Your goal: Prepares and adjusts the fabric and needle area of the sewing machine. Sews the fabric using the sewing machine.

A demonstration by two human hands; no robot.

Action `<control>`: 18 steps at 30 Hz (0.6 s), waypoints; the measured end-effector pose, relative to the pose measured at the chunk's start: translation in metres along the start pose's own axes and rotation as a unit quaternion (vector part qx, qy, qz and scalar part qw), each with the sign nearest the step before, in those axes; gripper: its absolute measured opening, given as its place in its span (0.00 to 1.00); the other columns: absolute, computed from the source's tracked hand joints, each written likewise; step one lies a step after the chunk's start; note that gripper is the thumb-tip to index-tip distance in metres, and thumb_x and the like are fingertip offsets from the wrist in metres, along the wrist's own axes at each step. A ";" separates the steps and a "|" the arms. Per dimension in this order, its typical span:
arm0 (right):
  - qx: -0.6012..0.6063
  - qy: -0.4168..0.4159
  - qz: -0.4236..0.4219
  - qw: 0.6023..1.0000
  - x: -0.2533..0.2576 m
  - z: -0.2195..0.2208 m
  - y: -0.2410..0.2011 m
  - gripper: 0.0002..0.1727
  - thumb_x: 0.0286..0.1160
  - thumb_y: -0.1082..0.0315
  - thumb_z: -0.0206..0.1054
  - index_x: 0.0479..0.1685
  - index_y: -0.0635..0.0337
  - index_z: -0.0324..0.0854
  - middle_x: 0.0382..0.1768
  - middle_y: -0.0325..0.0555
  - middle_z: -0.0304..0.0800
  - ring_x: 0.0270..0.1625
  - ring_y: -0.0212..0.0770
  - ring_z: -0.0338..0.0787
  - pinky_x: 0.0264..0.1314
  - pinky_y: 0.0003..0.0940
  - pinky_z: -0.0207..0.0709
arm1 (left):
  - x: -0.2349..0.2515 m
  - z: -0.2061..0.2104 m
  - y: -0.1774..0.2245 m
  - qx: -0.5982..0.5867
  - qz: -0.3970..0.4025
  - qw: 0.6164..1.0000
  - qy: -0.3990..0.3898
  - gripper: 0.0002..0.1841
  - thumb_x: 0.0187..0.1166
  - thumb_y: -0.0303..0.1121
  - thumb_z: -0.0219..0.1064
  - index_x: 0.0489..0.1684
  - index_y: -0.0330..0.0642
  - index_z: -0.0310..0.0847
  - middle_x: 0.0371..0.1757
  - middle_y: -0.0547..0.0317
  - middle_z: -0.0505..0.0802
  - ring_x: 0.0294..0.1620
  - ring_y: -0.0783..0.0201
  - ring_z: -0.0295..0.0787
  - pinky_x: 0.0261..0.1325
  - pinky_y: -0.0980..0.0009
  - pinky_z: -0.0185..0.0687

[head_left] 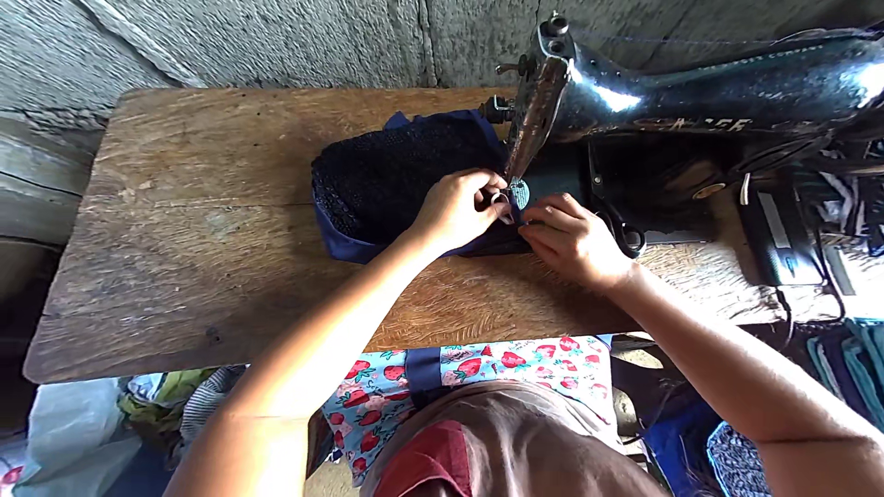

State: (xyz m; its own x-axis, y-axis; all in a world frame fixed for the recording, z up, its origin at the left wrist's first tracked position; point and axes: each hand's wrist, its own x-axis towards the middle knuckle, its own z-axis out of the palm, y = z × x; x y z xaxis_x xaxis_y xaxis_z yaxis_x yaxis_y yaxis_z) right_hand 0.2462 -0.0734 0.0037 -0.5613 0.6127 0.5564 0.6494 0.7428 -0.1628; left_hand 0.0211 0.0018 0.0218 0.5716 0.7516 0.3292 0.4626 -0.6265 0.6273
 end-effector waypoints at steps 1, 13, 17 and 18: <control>0.008 0.003 -0.002 1.000 0.000 0.001 0.001 0.10 0.78 0.74 0.65 0.38 0.65 0.93 0.49 0.54 0.94 0.60 0.54 0.91 0.60 0.44 0.86 | 0.000 0.002 0.000 0.001 0.003 1.000 -0.004 0.13 0.74 0.32 0.75 0.52 0.36 0.91 0.47 0.49 0.95 0.43 0.57 0.91 0.50 0.60 0.85; 0.067 -0.017 -0.020 0.997 0.003 0.003 -0.001 0.10 0.79 0.75 0.64 0.40 0.67 0.92 0.47 0.55 0.95 0.56 0.51 0.93 0.64 0.36 0.84 | -0.016 -0.018 -0.032 -0.043 0.152 0.986 -0.045 0.10 0.70 0.22 0.72 0.48 0.34 0.92 0.59 0.43 0.89 0.62 0.57 0.87 0.68 0.69 0.83; 0.070 -0.007 -0.005 0.998 0.001 0.006 -0.003 0.10 0.79 0.74 0.64 0.41 0.67 0.93 0.48 0.54 0.95 0.56 0.49 0.93 0.65 0.35 0.84 | -0.011 -0.008 -0.015 -0.006 0.174 0.984 -0.043 0.15 0.81 0.28 0.67 0.61 0.36 0.90 0.67 0.45 0.91 0.71 0.52 0.86 0.78 0.61 0.77; 0.071 -0.006 -0.004 0.997 0.000 0.007 -0.003 0.10 0.79 0.74 0.64 0.41 0.67 0.93 0.48 0.54 0.95 0.56 0.49 0.93 0.65 0.35 0.84 | -0.010 -0.004 -0.015 0.001 0.164 0.986 -0.036 0.13 0.81 0.29 0.68 0.59 0.36 0.91 0.62 0.46 0.93 0.67 0.52 0.89 0.75 0.60 0.79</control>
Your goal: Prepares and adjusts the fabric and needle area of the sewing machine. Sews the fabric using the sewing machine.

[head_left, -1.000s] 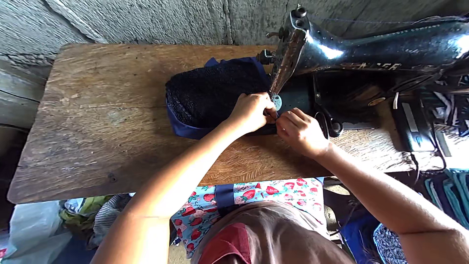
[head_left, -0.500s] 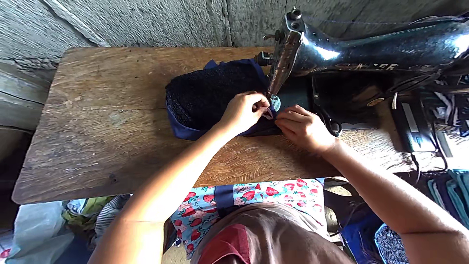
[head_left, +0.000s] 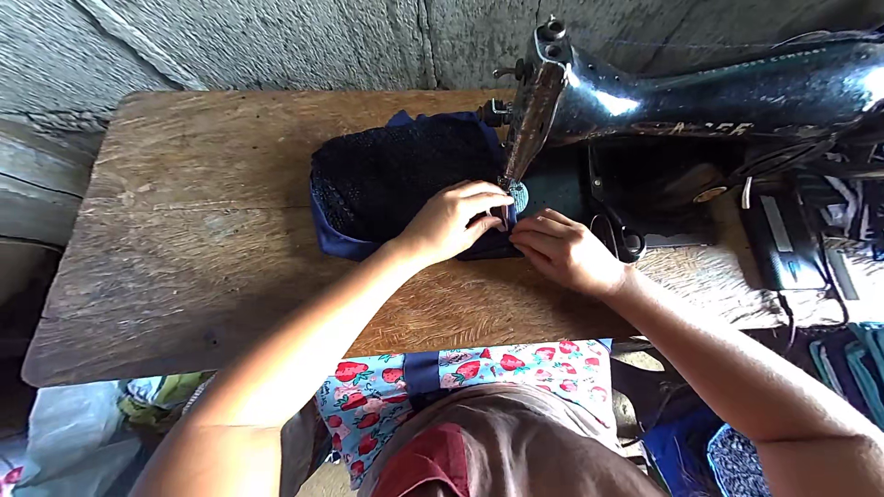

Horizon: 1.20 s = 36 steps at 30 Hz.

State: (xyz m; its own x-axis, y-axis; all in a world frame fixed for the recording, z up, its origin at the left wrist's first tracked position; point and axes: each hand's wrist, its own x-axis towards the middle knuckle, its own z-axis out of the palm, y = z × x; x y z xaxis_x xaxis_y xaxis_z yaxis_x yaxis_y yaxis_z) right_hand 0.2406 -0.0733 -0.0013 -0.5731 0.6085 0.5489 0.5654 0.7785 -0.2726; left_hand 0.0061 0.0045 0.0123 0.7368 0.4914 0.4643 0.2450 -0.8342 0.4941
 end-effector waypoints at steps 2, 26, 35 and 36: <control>0.002 0.002 0.001 1.000 -0.001 0.000 0.000 0.10 0.79 0.74 0.65 0.41 0.67 0.93 0.48 0.54 0.95 0.56 0.49 0.93 0.65 0.35 0.84 | 0.002 0.005 -0.003 0.002 -0.014 1.000 0.020 0.08 0.78 0.26 0.70 0.46 0.36 0.94 0.47 0.48 0.95 0.55 0.53 0.92 0.65 0.62 0.83; 0.022 -0.017 -0.052 0.998 -0.004 -0.006 0.013 0.11 0.80 0.75 0.63 0.43 0.68 0.93 0.50 0.55 0.95 0.58 0.49 0.93 0.67 0.34 0.83 | -0.015 0.015 0.017 0.115 0.120 0.986 -0.007 0.12 0.74 0.29 0.62 0.37 0.35 0.93 0.52 0.44 0.96 0.59 0.49 0.93 0.67 0.58 0.84; -0.006 -0.034 -0.055 0.998 -0.006 -0.009 0.012 0.14 0.76 0.72 0.63 0.48 0.65 0.94 0.53 0.54 0.96 0.60 0.50 0.92 0.68 0.37 0.83 | -0.020 0.005 0.007 0.125 0.127 0.982 -0.066 0.16 0.79 0.37 0.61 0.49 0.43 0.95 0.67 0.47 0.91 0.75 0.47 0.82 0.83 0.51 0.67; -0.006 -0.036 -0.055 0.998 -0.006 -0.009 0.012 0.14 0.76 0.72 0.63 0.48 0.65 0.94 0.53 0.54 0.95 0.61 0.50 0.92 0.68 0.37 0.83 | -0.020 0.003 0.006 0.123 0.124 0.982 -0.078 0.16 0.79 0.37 0.60 0.50 0.44 0.95 0.67 0.48 0.91 0.78 0.47 0.81 0.86 0.48 0.64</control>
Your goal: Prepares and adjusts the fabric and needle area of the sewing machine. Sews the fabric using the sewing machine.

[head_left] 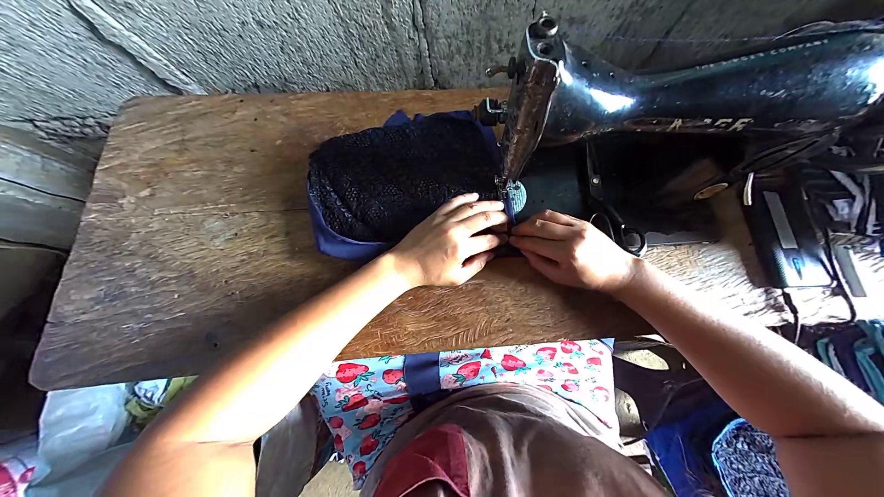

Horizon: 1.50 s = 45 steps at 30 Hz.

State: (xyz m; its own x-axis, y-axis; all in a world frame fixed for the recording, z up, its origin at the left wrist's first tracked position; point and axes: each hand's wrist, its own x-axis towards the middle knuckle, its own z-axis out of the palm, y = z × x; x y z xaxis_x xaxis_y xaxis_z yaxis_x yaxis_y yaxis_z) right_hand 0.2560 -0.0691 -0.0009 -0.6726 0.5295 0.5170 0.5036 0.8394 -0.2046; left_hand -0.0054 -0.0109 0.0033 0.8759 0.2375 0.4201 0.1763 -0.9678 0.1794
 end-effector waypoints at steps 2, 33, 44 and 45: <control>0.001 -0.003 -0.003 1.000 0.000 0.000 0.001 0.14 0.76 0.72 0.63 0.49 0.65 0.94 0.53 0.54 0.95 0.61 0.50 0.92 0.68 0.36 0.82 | -0.002 -0.003 -0.003 -0.008 0.000 1.000 -0.020 0.17 0.80 0.37 0.59 0.53 0.44 0.94 0.65 0.50 0.93 0.75 0.49 0.84 0.86 0.47 0.64; 0.012 0.011 -0.003 1.000 0.001 0.000 0.002 0.13 0.77 0.73 0.62 0.46 0.65 0.94 0.52 0.52 0.96 0.60 0.48 0.93 0.69 0.34 0.82 | 0.014 -0.004 0.009 -0.018 -0.040 0.998 0.038 0.11 0.79 0.24 0.62 0.37 0.38 0.94 0.42 0.48 0.94 0.46 0.53 0.93 0.53 0.60 0.85; -0.029 0.007 -0.010 1.000 -0.002 0.003 -0.002 0.15 0.75 0.76 0.59 0.50 0.67 0.92 0.53 0.55 0.95 0.60 0.51 0.93 0.68 0.38 0.83 | 0.001 -0.005 -0.009 0.026 0.031 0.999 -0.007 0.16 0.80 0.35 0.58 0.52 0.49 0.96 0.66 0.53 0.92 0.74 0.51 0.82 0.81 0.52 0.65; -0.028 0.007 -0.007 1.000 -0.002 0.003 -0.002 0.15 0.76 0.76 0.60 0.50 0.67 0.92 0.53 0.56 0.95 0.60 0.51 0.93 0.67 0.38 0.83 | 0.001 -0.004 -0.009 0.031 0.032 0.999 -0.005 0.17 0.81 0.34 0.57 0.53 0.49 0.96 0.67 0.54 0.92 0.77 0.52 0.81 0.84 0.50 0.61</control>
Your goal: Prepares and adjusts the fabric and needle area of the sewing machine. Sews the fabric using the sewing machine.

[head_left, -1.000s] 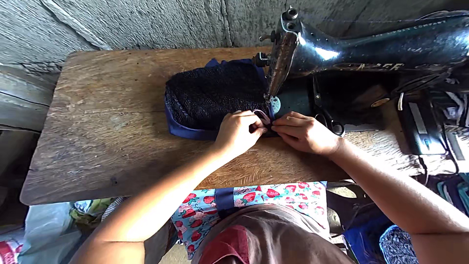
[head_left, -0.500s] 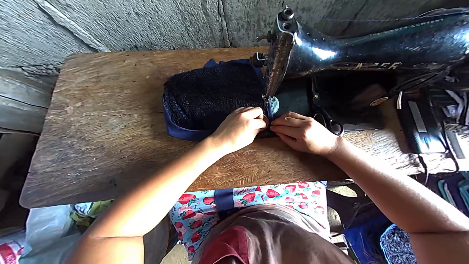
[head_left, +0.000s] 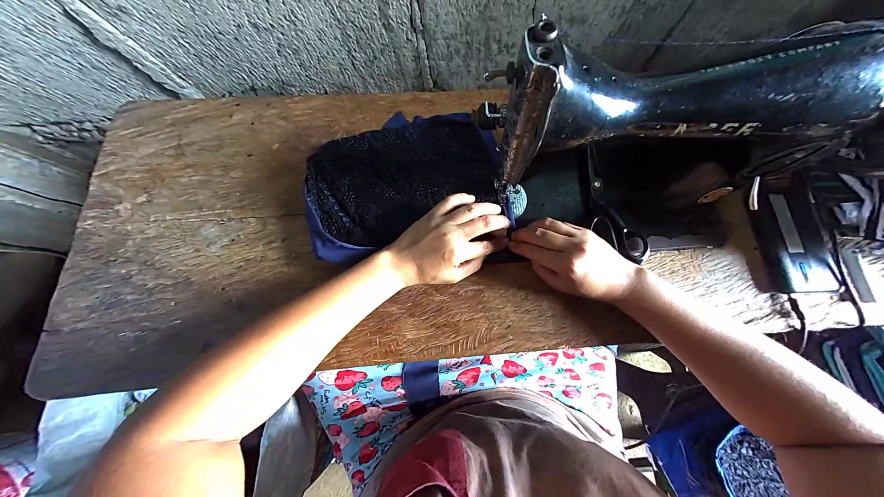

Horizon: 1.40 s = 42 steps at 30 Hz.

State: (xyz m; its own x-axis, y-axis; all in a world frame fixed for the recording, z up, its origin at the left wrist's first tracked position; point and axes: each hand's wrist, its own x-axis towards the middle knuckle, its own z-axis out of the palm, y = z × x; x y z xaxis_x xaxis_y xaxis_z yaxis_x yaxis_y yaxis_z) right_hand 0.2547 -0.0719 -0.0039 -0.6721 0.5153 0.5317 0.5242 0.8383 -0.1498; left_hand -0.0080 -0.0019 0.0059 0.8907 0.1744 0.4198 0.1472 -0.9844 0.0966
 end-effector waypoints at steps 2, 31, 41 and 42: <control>-0.002 -0.001 0.003 1.000 0.000 0.000 0.000 0.15 0.75 0.76 0.60 0.50 0.67 0.93 0.53 0.56 0.95 0.60 0.51 0.93 0.67 0.37 0.84 | -0.001 0.002 -0.001 -0.009 0.009 1.000 0.003 0.17 0.80 0.32 0.57 0.53 0.46 0.95 0.64 0.54 0.94 0.76 0.51 0.84 0.86 0.48 0.62; -0.024 -0.024 0.029 0.999 0.015 0.003 0.003 0.15 0.77 0.75 0.59 0.53 0.68 0.91 0.57 0.58 0.93 0.62 0.53 0.92 0.68 0.38 0.83 | 0.000 0.000 -0.035 -0.045 0.052 0.998 0.014 0.18 0.80 0.30 0.56 0.53 0.44 0.95 0.62 0.50 0.95 0.69 0.52 0.90 0.76 0.55 0.76; -0.020 -0.029 0.045 0.998 0.019 0.003 0.009 0.16 0.76 0.75 0.59 0.54 0.68 0.91 0.58 0.57 0.93 0.62 0.53 0.92 0.68 0.39 0.83 | 0.003 0.002 -0.045 -0.030 0.057 0.998 0.024 0.17 0.81 0.30 0.56 0.54 0.44 0.94 0.62 0.50 0.95 0.69 0.52 0.90 0.75 0.56 0.77; -0.020 -0.029 0.047 0.998 0.019 0.003 0.010 0.16 0.76 0.75 0.59 0.54 0.68 0.91 0.58 0.57 0.93 0.62 0.53 0.92 0.68 0.39 0.83 | 0.003 0.002 -0.045 -0.030 0.055 0.998 0.024 0.17 0.80 0.30 0.56 0.54 0.44 0.94 0.62 0.50 0.95 0.69 0.52 0.90 0.75 0.56 0.77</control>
State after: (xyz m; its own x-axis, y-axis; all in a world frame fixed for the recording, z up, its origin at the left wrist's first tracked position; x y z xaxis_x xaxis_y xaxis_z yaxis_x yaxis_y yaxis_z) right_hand 0.2451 -0.0530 0.0020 -0.6471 0.6023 0.4674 0.6061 0.7783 -0.1637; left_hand -0.0107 0.0434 0.0009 0.8787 0.0669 0.4728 0.0212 -0.9946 0.1014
